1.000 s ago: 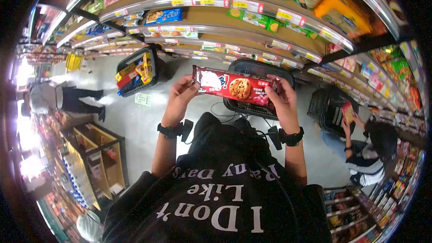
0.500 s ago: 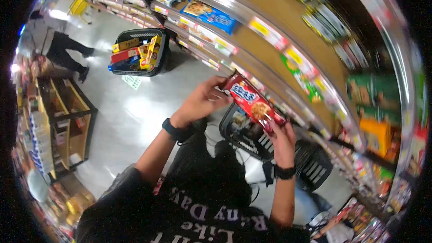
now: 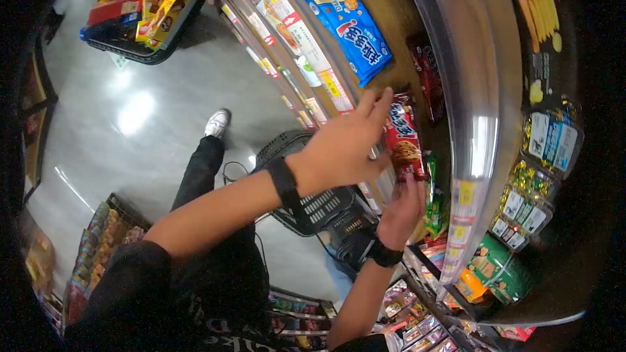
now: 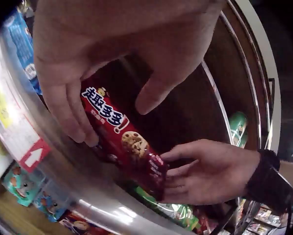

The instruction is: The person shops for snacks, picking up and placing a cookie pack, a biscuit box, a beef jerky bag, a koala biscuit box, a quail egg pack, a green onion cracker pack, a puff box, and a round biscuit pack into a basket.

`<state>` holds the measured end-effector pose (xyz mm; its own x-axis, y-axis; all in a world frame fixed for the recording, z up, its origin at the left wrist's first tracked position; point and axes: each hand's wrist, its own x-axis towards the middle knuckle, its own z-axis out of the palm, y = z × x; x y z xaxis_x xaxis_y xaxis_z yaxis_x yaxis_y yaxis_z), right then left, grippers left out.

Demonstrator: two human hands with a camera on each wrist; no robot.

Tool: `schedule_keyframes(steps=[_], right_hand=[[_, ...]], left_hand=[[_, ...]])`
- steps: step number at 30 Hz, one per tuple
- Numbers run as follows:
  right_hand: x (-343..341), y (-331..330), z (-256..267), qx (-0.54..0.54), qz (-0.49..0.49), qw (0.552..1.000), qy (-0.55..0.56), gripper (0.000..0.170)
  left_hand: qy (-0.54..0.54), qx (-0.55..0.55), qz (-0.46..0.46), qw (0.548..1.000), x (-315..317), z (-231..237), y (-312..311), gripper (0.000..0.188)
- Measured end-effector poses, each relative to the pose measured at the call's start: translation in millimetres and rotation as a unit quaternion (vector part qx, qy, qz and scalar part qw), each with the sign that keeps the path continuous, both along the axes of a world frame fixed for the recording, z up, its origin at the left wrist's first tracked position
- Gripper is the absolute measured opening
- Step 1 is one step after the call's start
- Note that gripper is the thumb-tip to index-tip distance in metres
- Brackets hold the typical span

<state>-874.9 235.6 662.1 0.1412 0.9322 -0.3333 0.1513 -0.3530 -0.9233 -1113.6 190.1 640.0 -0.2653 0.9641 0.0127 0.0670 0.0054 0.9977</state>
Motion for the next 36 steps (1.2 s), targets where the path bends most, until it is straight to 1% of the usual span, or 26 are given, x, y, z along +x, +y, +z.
schedule_keyframes(steps=[1,3,5,6,9,12,15,18,21,24,27,30,31,32,33,34,35,36], right_hand=[[-6,9,-1,-0.001,0.001,1.0,0.014,0.027],[-21,18,-1,0.076,0.087,0.988,-0.101,0.026],[-63,31,20,0.017,0.019,0.999,0.038,0.028],[-27,50,7,0.014,0.06,0.995,0.073,0.033],[-25,65,15,0.004,0.142,0.986,0.088,0.033],[-45,61,15,0.008,0.088,0.993,0.079,0.031],[-26,72,6,-0.057,0.08,0.992,0.081,0.031],[-25,79,11,-0.106,0.048,0.984,0.132,0.03],[-22,75,7,-0.075,0.123,0.982,0.119,0.027],[-28,76,5,-0.098,0.076,0.988,0.098,0.025],[-31,77,3,-0.098,0.106,0.98,0.134,0.027],[-7,69,-4,-0.036,0.199,0.972,0.117,0.032],[-5,67,-7,0.006,0.201,0.979,0.016,0.033],[-5,65,-10,0.05,0.2,0.975,-0.083,0.035],[-2,60,-11,0.096,0.228,0.956,-0.159,0.034],[1,56,-13,0.144,0.248,0.928,-0.24,0.033],[3,52,-14,0.19,0.258,0.893,-0.317,0.033],[-3,44,-11,0.192,0.259,0.877,-0.356,0.035]], left_hand=[[-0.014,0.003,0.006,1.0,4,1,9,0.084],[-0.027,0.017,0.009,0.999,10,6,30,0.089],[-0.044,0.009,0.009,0.999,12,15,51,0.091],[0.032,0.025,0.016,0.999,20,8,64,0.093],[0.164,-0.013,0.045,0.985,17,11,85,0.092],[0.22,-0.068,0.014,0.973,22,19,87,0.093],[0.183,-0.135,-0.025,0.973,23,15,93,0.091],[0.258,-0.083,-0.063,0.96,20,-2,97,0.092],[0.204,-0.082,-0.045,0.974,17,-6,87,0.091],[0.242,-0.076,-0.018,0.967,22,-11,91,0.091],[0.24,-0.061,-0.008,0.969,19,-14,90,0.092],[0.222,-0.062,-0.018,0.973,12,-7,78,0.082],[0.228,-0.009,-0.002,0.974,8,-9,66,0.076],[0.235,0.046,0.012,0.971,3,-11,50,0.07],[0.241,0.104,0.025,0.965,-5,-14,37,0.065],[0.211,0.148,0.046,0.965,-12,-22,25,0.052],[0.271,0.165,0.054,0.947,-22,-30,17,0.051],[0.327,0.18,0.064,0.925,-36,-36,12,0.051]])
